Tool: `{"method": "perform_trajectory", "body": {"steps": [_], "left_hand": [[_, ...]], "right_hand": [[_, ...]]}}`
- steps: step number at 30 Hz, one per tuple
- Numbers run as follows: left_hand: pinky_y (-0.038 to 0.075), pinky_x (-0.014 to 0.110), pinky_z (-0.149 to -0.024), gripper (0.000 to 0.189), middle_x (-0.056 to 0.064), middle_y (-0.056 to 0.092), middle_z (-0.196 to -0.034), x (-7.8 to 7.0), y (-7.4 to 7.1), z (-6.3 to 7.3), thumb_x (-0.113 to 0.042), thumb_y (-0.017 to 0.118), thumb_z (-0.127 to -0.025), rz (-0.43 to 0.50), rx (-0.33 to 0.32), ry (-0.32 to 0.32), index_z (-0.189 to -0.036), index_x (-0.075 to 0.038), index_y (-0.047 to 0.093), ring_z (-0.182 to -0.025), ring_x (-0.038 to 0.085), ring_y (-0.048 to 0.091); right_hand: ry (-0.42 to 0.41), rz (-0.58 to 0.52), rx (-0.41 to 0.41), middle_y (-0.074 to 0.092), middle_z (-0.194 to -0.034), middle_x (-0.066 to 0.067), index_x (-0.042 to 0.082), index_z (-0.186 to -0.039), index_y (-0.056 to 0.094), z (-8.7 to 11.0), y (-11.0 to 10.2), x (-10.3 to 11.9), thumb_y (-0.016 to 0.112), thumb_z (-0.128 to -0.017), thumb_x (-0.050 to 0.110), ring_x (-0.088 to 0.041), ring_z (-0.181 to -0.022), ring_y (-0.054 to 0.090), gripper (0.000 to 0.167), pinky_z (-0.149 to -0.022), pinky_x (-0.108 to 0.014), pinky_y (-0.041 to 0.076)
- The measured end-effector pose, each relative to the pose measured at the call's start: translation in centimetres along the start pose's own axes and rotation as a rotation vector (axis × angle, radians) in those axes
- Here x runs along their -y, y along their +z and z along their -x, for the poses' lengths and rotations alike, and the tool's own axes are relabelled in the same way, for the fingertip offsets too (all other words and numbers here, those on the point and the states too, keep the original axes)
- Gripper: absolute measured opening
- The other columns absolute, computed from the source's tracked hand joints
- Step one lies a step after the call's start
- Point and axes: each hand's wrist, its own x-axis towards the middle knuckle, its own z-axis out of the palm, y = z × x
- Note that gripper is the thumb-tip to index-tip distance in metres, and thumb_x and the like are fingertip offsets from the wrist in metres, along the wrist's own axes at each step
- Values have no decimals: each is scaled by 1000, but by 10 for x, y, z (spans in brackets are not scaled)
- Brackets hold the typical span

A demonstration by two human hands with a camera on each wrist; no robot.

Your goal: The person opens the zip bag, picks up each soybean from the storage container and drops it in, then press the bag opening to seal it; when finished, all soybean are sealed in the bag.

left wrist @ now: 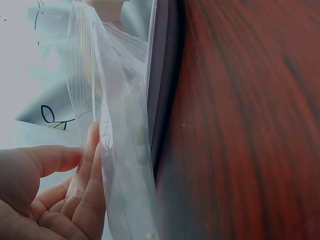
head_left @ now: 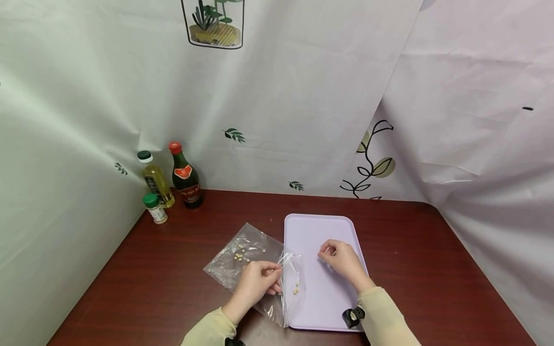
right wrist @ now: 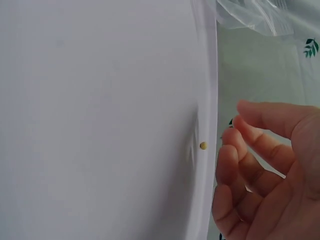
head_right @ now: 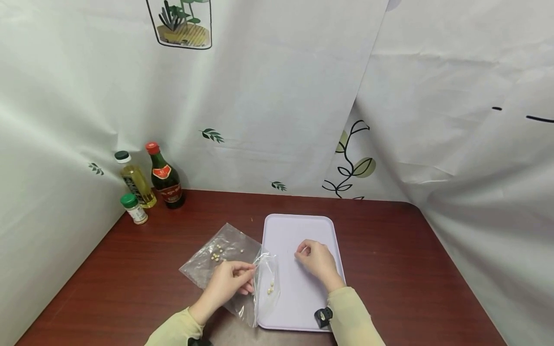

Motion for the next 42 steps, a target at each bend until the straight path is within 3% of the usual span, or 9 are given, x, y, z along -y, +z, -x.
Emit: {"method": "perform_trajectory", "body": {"steps": [18, 30, 42], "left_hand": [[56, 23, -44, 22, 16, 67, -62, -2, 2, -2, -3, 64, -86, -14, 0, 4, -100, 14, 66, -49, 20, 66], [55, 22, -43, 21, 15, 67, -61, -2, 3, -2, -3, 64, -86, -15, -2, 9, -99, 14, 66, -49, 22, 66], [55, 23, -44, 22, 15, 67, -61, 0, 3, -2, -4, 65, -86, -4, 3, 2, -100, 13, 66, -49, 20, 66]], "right_hand": [[8, 21, -16, 51, -57, 4, 11, -80, 65, -17, -2, -11, 72, -79, 10, -7, -48, 48, 7, -48, -23, 39], [21, 32, -12, 50, -62, 2, 8, -87, 65, -26, 3, -15, 72, -77, 8, -12, -58, 45, 12, -55, -27, 39], [63, 88, 37, 54, -62, 2, 13, -77, 66, -27, 1, -9, 72, -77, 11, -12, -58, 47, 6, -54, -25, 39]]}}
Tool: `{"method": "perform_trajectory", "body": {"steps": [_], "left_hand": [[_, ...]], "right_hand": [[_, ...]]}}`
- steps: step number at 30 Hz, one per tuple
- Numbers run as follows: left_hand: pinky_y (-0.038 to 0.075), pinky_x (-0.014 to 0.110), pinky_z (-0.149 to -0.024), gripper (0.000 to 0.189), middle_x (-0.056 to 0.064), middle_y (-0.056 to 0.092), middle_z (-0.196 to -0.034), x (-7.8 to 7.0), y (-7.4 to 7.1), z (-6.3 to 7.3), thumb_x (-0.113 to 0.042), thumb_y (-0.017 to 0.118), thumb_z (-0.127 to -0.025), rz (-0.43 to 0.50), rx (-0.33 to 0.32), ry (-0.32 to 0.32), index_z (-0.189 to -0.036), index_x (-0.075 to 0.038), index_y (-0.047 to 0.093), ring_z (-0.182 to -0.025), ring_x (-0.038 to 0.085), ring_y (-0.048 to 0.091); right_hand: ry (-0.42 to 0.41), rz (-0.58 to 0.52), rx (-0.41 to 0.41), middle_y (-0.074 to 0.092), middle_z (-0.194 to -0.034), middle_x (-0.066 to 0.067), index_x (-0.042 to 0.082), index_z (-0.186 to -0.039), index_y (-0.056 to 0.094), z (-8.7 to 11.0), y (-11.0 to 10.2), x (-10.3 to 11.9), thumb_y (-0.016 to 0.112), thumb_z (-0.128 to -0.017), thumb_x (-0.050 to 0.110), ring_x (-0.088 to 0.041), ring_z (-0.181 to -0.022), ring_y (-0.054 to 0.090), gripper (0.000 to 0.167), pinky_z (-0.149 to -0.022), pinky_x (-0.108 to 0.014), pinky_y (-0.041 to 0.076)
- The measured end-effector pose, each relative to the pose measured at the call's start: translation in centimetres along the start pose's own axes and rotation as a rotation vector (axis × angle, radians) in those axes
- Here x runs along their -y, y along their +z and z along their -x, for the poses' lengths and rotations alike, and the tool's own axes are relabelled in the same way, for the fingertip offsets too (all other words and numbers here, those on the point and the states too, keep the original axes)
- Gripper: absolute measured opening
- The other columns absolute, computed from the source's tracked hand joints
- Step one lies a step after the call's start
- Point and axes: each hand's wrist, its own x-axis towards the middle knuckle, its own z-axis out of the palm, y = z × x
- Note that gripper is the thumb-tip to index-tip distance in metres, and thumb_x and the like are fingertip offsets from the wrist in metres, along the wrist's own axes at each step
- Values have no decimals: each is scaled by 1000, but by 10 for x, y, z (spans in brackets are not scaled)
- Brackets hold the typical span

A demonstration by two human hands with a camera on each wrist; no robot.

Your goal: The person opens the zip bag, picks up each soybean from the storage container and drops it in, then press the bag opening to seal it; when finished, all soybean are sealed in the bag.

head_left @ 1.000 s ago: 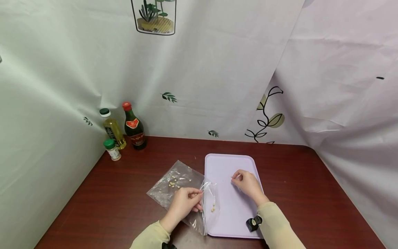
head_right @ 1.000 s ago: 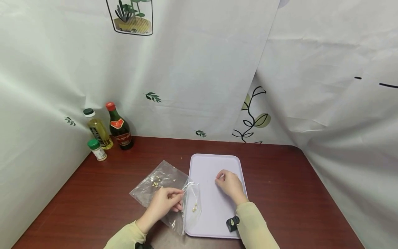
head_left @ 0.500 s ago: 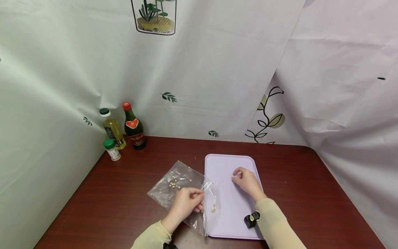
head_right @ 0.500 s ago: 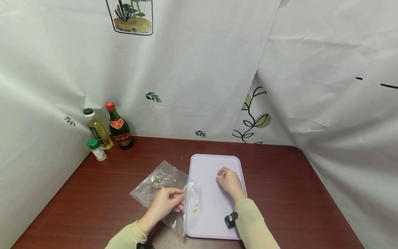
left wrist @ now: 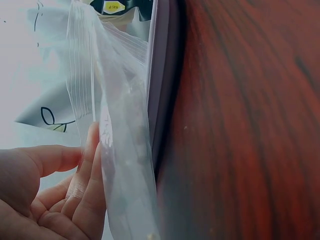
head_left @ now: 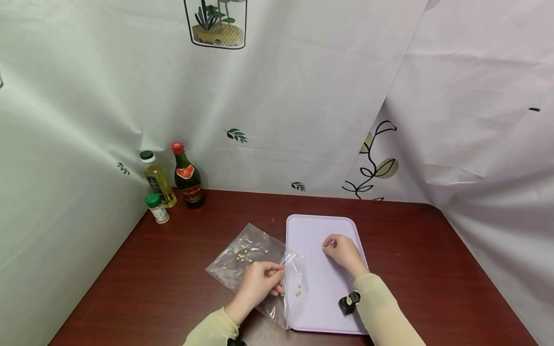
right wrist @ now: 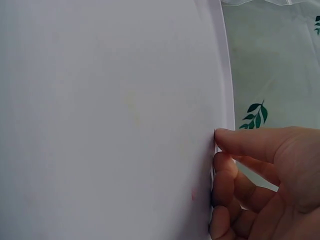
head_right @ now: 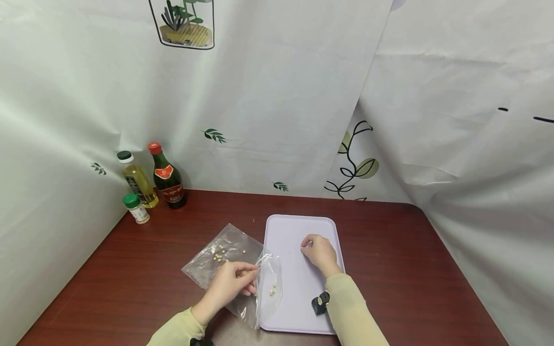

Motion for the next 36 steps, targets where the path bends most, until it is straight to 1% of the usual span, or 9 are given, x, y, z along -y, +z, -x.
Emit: {"method": "perform_trajectory", "body": {"steps": [4, 12, 18, 21, 25, 29, 33, 36], "left_hand": [[55, 23, -44, 22, 15, 67, -62, 1, 0, 0, -4, 64, -86, 3, 1, -3, -100, 13, 66, -50, 20, 66], [55, 22, -44, 22, 15, 67, -62, 0, 0, 0, -5, 65, -86, 3, -3, -5, -99, 13, 66, -50, 21, 66], [55, 22, -44, 22, 15, 67, -61, 0, 0, 0, -5, 65, -86, -9, -3, 1, -99, 13, 66, -50, 21, 66], [55, 22, -44, 22, 15, 67, -61, -1, 0, 0, -4, 65, -86, -14, -2, 2, -99, 13, 66, -49, 20, 66], [55, 22, -44, 21, 14, 67, -61, -1, 0, 2, -4, 65, -86, -9, -2, -2, -98, 12, 67, -49, 20, 66], [55, 23, -44, 20, 14, 67, -61, -2, 0, 3, -6, 66, -86, 0, -5, -5, -96, 11, 67, -49, 21, 66], [55, 22, -44, 20, 14, 67, -61, -2, -1, 3, -6, 66, -86, 4, -6, -2, -96, 11, 68, -50, 22, 66], [55, 22, -44, 20, 14, 67, -62, -1, 0, 4, -6, 66, -86, 9, -3, -7, -96, 11, 68, -50, 21, 66]], "right_hand": [[-8, 1, -7, 53, -62, 2, 12, -75, 66, 1, 0, 0, 72, -77, 11, -11, -58, 47, 6, -53, -25, 38], [5, 19, -17, 52, -63, 2, 11, -73, 64, 2, 0, -3, 71, -76, 12, -12, -58, 46, 7, -53, -25, 38], [6, 6, -9, 53, -63, 3, 10, -74, 64, 4, -1, -3, 70, -77, 12, -11, -59, 47, 7, -55, -25, 39], [16, -16, -3, 54, -62, 3, 10, -76, 64, 7, -2, -1, 70, -79, 12, -10, -56, 48, 7, -54, -24, 40], [12, -56, -8, 55, -60, 4, 10, -78, 64, 14, -4, 3, 69, -80, 12, -8, -48, 51, 5, -49, -23, 42], [-15, -85, -28, 55, -60, 5, 11, -79, 65, 24, -6, 7, 69, -81, 12, -8, -46, 51, 5, -46, -23, 43], [-66, -105, -61, 55, -62, 5, 13, -77, 65, 34, -7, 15, 71, -80, 10, -7, -52, 49, 7, -49, -22, 42], [-106, -118, -67, 53, -62, 7, 14, -75, 65, 42, -9, 23, 72, -78, 9, -6, -55, 47, 9, -49, -21, 40]]}}
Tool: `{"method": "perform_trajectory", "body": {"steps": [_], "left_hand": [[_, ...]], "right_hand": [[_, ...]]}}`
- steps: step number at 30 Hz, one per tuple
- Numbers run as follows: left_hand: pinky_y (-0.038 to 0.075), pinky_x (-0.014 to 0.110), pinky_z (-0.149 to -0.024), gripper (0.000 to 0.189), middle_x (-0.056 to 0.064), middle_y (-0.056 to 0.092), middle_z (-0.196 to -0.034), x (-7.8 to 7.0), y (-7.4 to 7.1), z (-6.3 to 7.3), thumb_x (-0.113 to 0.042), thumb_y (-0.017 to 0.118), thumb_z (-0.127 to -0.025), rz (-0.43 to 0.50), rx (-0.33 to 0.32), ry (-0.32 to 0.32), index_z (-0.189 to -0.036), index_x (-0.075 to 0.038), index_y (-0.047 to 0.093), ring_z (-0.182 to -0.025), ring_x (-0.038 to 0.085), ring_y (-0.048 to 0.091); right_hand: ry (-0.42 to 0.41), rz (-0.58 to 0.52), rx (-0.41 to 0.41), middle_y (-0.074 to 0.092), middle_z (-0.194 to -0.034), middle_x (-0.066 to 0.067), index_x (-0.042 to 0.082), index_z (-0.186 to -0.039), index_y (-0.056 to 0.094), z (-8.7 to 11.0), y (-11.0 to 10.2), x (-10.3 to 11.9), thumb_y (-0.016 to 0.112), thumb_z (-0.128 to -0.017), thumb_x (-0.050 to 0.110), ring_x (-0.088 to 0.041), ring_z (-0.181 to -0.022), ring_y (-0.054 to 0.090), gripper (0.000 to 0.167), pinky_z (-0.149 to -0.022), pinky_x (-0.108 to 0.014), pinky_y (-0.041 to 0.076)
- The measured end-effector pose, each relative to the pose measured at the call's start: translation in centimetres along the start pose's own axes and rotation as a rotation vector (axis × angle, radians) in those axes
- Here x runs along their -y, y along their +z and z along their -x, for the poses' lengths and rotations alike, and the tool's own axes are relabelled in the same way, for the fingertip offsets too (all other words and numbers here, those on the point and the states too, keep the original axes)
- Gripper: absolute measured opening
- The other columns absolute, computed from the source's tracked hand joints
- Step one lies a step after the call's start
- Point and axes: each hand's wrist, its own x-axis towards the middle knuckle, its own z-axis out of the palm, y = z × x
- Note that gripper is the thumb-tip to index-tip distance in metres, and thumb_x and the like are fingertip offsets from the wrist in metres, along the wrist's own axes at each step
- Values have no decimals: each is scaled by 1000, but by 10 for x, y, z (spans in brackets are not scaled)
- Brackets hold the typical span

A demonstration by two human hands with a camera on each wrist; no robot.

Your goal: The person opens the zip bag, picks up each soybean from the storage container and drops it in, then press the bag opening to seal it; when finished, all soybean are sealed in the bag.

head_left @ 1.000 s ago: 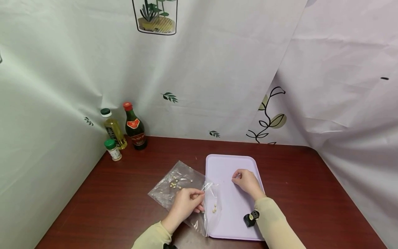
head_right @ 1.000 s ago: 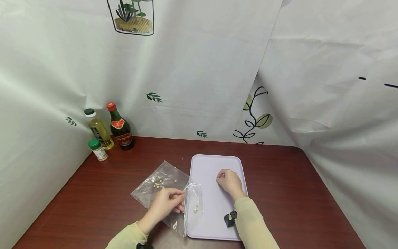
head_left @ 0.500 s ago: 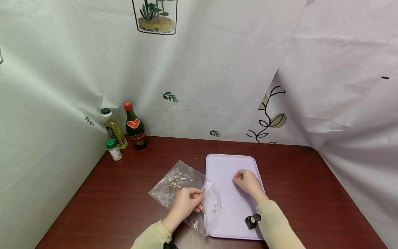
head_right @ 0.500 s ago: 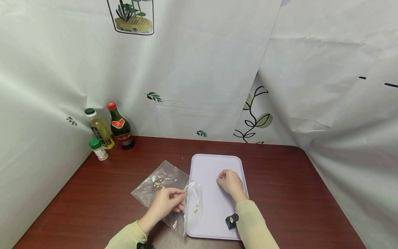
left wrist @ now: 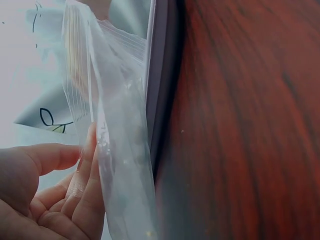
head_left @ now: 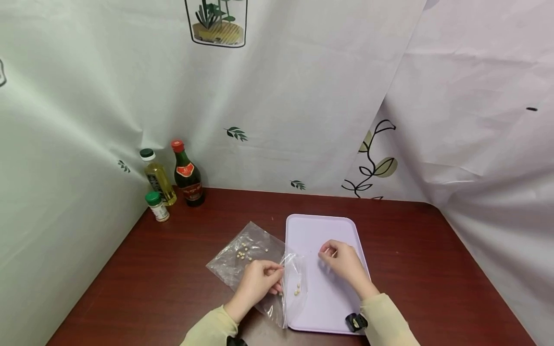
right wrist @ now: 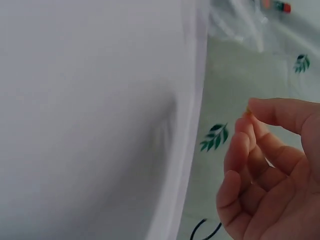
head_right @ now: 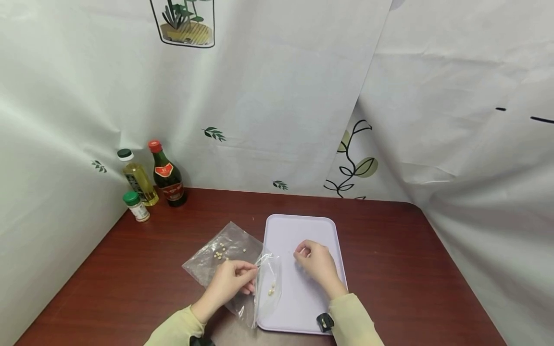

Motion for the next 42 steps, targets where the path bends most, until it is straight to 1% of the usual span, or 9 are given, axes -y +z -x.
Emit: {"method": "perform_trajectory", "body": {"steps": [4, 8, 13, 23, 28, 32, 36, 37, 42], "left_hand": [[56, 23, -44, 20, 14, 67, -62, 1, 0, 0, -6, 66, -86, -3, 0, -5, -96, 11, 68, -50, 21, 66], [56, 23, -44, 20, 13, 67, -61, 0, 0, 0, -6, 66, -86, -11, -1, -2, -96, 11, 68, -49, 19, 65], [56, 23, -44, 19, 13, 67, -62, -1, -2, -1, -6, 65, -86, -20, -4, -3, -95, 11, 68, -50, 18, 66], [56, 24, -45, 16, 15, 67, -62, 0, -7, -3, -5, 66, -85, -12, -26, 12, -89, 11, 68, -50, 18, 65], [56, 23, -45, 15, 14, 67, -62, -1, -9, -3, -5, 67, -85, -28, -35, 24, -88, 10, 68, -50, 16, 65], [56, 23, -45, 15, 13, 67, -62, -1, -10, -2, -5, 67, -85, -39, -43, 30, -88, 10, 68, -49, 14, 64], [54, 20, -44, 12, 7, 67, -60, -3, -10, 0, -7, 67, -86, -133, -70, 54, -85, 4, 70, -48, 10, 63], [53, 19, -44, 11, 5, 67, -59, -4, -11, 0, -8, 67, -86, -176, -80, 68, -84, 2, 71, -49, 9, 62], [48, 14, -49, 5, -8, 66, -62, -13, -16, 5, -13, 70, -83, -433, -172, 197, -79, -11, 74, -54, -4, 55]], "right_hand": [[-53, -19, 12, 51, -61, 9, 16, -75, 65, 9, -2, 14, 73, -77, 8, -4, -54, 44, 11, -48, -18, 38], [-150, -33, 22, 50, -60, 10, 17, -74, 64, 17, -2, 23, 74, -77, 8, 0, -53, 42, 13, -47, -17, 38], [-257, -48, 71, 51, -60, 12, 16, -75, 64, 25, 4, 28, 73, -78, 10, 4, -54, 42, 12, -46, -16, 39], [-275, -67, 125, 53, -61, 12, 14, -78, 66, 30, 10, 32, 73, -78, 10, 5, -54, 43, 8, -46, -16, 40], [-280, -74, 106, 54, -62, 11, 14, -79, 67, 31, 10, 34, 73, -78, 10, 5, -54, 43, 8, -47, -16, 41], [-297, -83, 66, 54, -62, 12, 15, -77, 66, 32, 11, 33, 73, -79, 9, 5, -56, 45, 9, -49, -15, 42], [-307, -94, -16, 54, -64, 12, 14, -81, 66, 32, 10, 31, 74, -76, 3, 4, -56, 46, 14, -49, -15, 44], [-311, -98, -38, 54, -65, 12, 14, -83, 67, 32, 10, 30, 74, -76, 1, 4, -55, 46, 16, -49, -16, 44], [-382, -121, -91, 61, -76, 3, 11, -96, 69, 29, 8, 27, 75, -71, -6, 3, -56, 47, 31, -48, -16, 45]]}}
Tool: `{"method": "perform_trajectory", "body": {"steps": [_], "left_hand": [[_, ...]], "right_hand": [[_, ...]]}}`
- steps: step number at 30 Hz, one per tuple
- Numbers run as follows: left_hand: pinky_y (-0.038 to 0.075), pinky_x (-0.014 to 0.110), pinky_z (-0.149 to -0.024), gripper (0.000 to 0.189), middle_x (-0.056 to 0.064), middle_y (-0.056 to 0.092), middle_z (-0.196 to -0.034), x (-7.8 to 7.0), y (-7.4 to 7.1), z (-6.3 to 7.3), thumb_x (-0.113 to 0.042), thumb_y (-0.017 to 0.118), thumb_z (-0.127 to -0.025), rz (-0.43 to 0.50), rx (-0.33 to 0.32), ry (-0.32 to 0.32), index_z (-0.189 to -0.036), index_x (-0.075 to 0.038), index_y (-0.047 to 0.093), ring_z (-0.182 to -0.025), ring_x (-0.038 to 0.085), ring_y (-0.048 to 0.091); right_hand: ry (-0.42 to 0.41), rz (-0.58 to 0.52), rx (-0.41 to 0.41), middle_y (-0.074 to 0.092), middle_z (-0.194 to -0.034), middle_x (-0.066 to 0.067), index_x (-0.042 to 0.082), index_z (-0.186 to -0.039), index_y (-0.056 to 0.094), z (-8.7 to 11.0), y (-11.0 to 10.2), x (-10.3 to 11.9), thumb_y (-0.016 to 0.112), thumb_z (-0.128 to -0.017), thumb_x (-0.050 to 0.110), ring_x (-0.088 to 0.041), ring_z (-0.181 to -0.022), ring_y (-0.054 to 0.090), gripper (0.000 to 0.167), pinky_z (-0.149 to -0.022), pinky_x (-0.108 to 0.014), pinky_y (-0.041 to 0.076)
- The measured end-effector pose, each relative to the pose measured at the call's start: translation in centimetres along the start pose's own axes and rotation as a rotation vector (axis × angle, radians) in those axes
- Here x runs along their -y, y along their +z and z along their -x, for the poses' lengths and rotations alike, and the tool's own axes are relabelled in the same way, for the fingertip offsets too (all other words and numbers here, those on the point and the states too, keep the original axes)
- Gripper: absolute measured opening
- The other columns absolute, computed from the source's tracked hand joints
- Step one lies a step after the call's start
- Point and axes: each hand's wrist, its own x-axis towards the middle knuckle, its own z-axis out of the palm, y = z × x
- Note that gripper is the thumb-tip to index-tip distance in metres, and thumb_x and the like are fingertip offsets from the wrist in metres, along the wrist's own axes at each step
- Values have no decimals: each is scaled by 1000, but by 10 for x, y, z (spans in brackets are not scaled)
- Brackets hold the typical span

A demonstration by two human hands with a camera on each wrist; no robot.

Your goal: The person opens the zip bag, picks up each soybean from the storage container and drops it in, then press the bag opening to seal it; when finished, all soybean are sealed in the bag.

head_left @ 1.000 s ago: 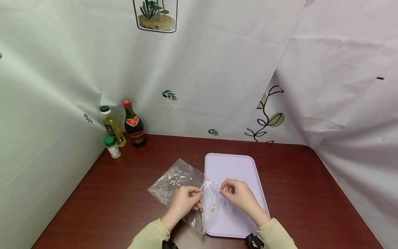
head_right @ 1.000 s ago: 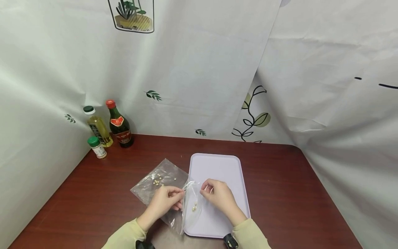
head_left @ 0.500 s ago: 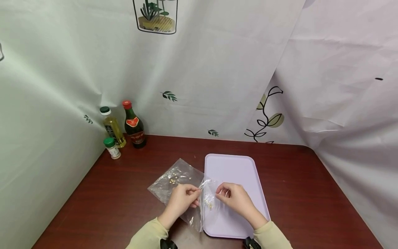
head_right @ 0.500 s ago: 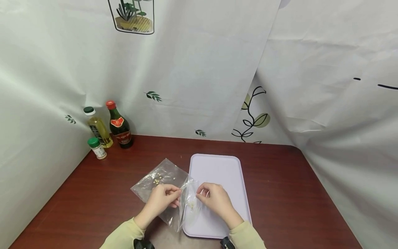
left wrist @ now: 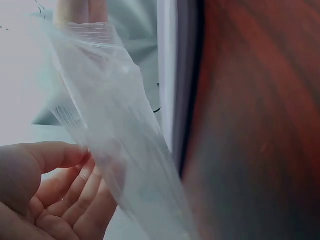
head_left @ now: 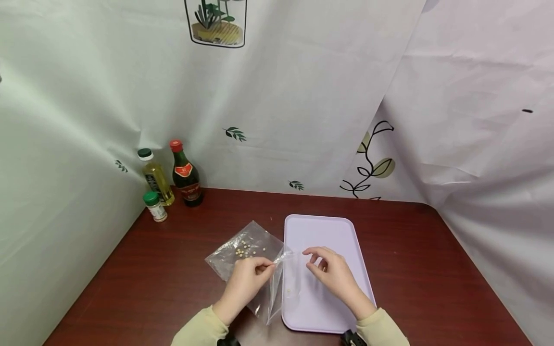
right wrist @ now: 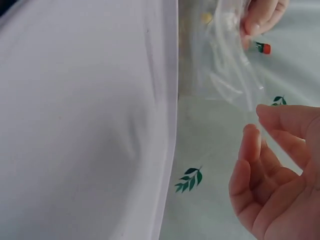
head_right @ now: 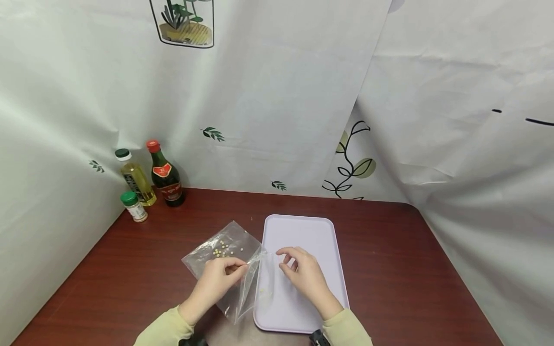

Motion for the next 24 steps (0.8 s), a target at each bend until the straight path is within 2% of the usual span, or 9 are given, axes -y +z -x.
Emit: {"method": "perform_trajectory", "body": {"steps": [3, 6, 9, 12, 15, 20, 24], "left_hand": [[47, 13, -53, 5, -11, 67, -66, -4, -9, 2, -13, 72, -81, -112, -34, 64, -78, -16, 75, -58, -6, 53], [50, 14, -56, 4, -8, 70, -72, -9, -17, 3, -13, 72, -81, -149, -22, 103, -80, -16, 75, -62, -3, 58], [52, 15, -57, 3, -5, 71, -76, -13, -25, 5, -13, 73, -81, -166, 3, 129, -82, -14, 75, -64, 0, 62], [53, 15, -57, 3, -4, 72, -77, -15, -31, 6, -15, 72, -83, -159, 35, 145, -82, -13, 75, -64, 1, 63], [53, 14, -57, 4, -4, 72, -77, -16, -34, 8, -16, 72, -83, -147, 54, 166, -82, -14, 75, -64, 1, 63], [53, 13, -57, 4, -5, 72, -78, -20, -36, 12, -17, 72, -83, -157, 34, 195, -81, -16, 75, -65, 0, 63], [51, 11, -57, 5, -7, 71, -78, -25, -40, 15, -19, 72, -83, -211, -1, 216, -80, -16, 75, -64, -2, 61]], "right_hand": [[-66, -40, 10, 67, -93, -6, 8, -104, 69, -1, 0, 0, 74, -71, -9, 2, -61, 51, 37, -51, -18, 49], [-115, -90, 37, 65, -113, -13, 5, -112, 68, -2, 2, 0, 73, -73, -10, -1, -67, 57, 41, -57, -21, 54], [-144, -136, 70, 61, -125, -15, 4, -116, 66, -3, 3, 2, 71, -77, -9, -4, -71, 62, 42, -63, -22, 57], [-150, -185, 104, 62, -124, -13, 3, -116, 66, -5, 3, 6, 70, -80, -6, -5, -73, 65, 38, -67, -23, 58], [-130, -216, 135, 67, -114, -12, 2, -113, 67, -5, 3, 11, 69, -82, -3, -4, -74, 65, 32, -68, -23, 58], [-113, -238, 133, 71, -105, -10, 3, -103, 70, -6, 3, 18, 68, -83, -2, -5, -81, 66, 21, -68, -23, 59], [-115, -297, 117, 71, -103, -11, 4, -96, 71, -6, 2, 22, 68, -84, 0, -9, -76, 67, 13, -64, -23, 59]]}}
